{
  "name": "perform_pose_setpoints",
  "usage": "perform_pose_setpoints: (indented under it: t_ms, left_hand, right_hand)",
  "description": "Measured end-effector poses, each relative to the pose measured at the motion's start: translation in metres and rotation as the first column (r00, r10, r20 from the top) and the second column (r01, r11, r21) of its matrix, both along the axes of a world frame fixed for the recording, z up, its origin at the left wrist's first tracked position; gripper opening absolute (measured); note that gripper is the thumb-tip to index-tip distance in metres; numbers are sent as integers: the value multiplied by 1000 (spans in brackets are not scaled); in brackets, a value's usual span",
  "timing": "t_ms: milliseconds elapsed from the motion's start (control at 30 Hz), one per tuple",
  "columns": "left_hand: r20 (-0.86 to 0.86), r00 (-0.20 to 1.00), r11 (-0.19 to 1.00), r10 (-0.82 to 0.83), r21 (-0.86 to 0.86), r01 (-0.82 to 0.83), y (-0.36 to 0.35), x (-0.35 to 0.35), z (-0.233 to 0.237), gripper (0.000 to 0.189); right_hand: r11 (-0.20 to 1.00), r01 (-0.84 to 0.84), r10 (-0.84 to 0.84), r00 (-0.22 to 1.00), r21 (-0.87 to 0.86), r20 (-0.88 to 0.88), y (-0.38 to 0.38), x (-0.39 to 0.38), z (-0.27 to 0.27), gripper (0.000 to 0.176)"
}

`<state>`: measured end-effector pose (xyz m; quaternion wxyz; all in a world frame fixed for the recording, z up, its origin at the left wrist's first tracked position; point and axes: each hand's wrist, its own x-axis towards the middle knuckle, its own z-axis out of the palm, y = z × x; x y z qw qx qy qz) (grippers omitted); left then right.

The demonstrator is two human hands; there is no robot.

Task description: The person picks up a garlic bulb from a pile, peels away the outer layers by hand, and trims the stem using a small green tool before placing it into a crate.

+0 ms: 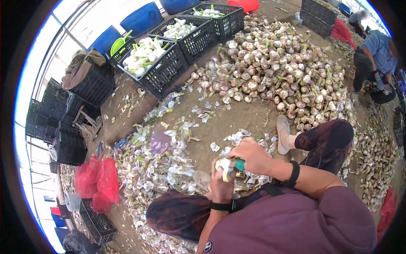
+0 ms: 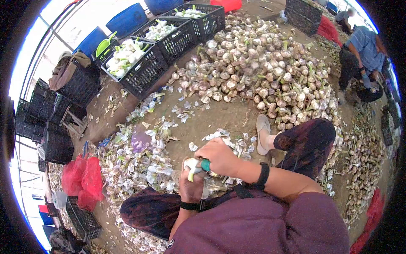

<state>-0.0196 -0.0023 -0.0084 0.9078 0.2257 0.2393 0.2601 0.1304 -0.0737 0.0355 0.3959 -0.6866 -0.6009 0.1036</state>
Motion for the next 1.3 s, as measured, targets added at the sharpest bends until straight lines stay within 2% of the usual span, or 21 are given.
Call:
perform_pose_setpoints:
  t_ms: [100,233,400,467,567,667,700,767,800,900,1000,1100,1133,1167,1233,1267,1300]
  left_hand:
    - [-20,1000,999,-21,-45,20,0,-5,-4,36]
    - [-5,999,994,-54,-99,53,1,-10,-9,35]
    - [-70,998,996,-10,-88,4,-3,-7,-7,31]
    - [-72,997,998,0,-64,-4,-3,-7,-7,33]
    - [-93,992,992,-90,84,98,0,-7,-2,40]
    - [-111,987,992,-117,25,121,-2,-7,7,50]
    - [-171,969,976,-177,97,195,-2,-8,9,52]
    - [-304,913,912,-271,223,345,-1,-12,14,56]
    - [-263,922,894,-283,276,353,-4,-14,18,57]
    - [-308,932,925,-191,260,276,-5,-16,6,56]
    - [-316,945,902,-82,379,205,-1,-14,-6,59]
    - [-327,945,875,-1,457,160,2,-9,-8,62]
    - [-350,936,853,35,499,154,2,-7,-7,62]
    - [-368,927,828,72,541,150,2,-4,-7,62]
    - [-530,831,699,170,659,278,1,-1,1,62]
    - [-577,781,620,239,710,335,2,3,4,63]
    - [-523,797,537,303,784,311,3,-5,-32,63]
  right_hand:
    - [999,-26,30,984,-23,174,0,-3,-3,15]
    - [995,-72,59,978,61,200,4,-5,-6,11]
    - [993,-114,95,914,27,394,4,-6,2,10]
    - [995,-103,97,917,-4,386,4,-5,4,10]
    - [998,-63,51,929,20,366,7,-2,-2,11]
    - [1000,-26,21,959,14,282,8,2,-16,12]
    - [1000,-19,18,970,2,244,9,3,-22,14]
    - [992,67,-28,945,-109,325,11,21,-35,13]
    - [980,114,-48,930,-161,365,10,31,-42,13]
    - [781,293,14,875,-552,484,-1,54,-64,13]
    - [908,137,28,923,-396,383,-14,46,-70,12]
    - [878,59,-19,996,-475,89,-8,31,-25,16]
    - [831,-6,33,999,-557,39,-5,31,-17,24]
    - [883,-52,17,997,-467,-79,-3,28,-16,25]
    - [961,-102,23,955,-255,-295,-3,16,-14,28]
    - [951,-156,59,940,-269,-335,-1,10,-16,36]
    - [939,-205,98,929,-275,-357,2,6,-23,45]
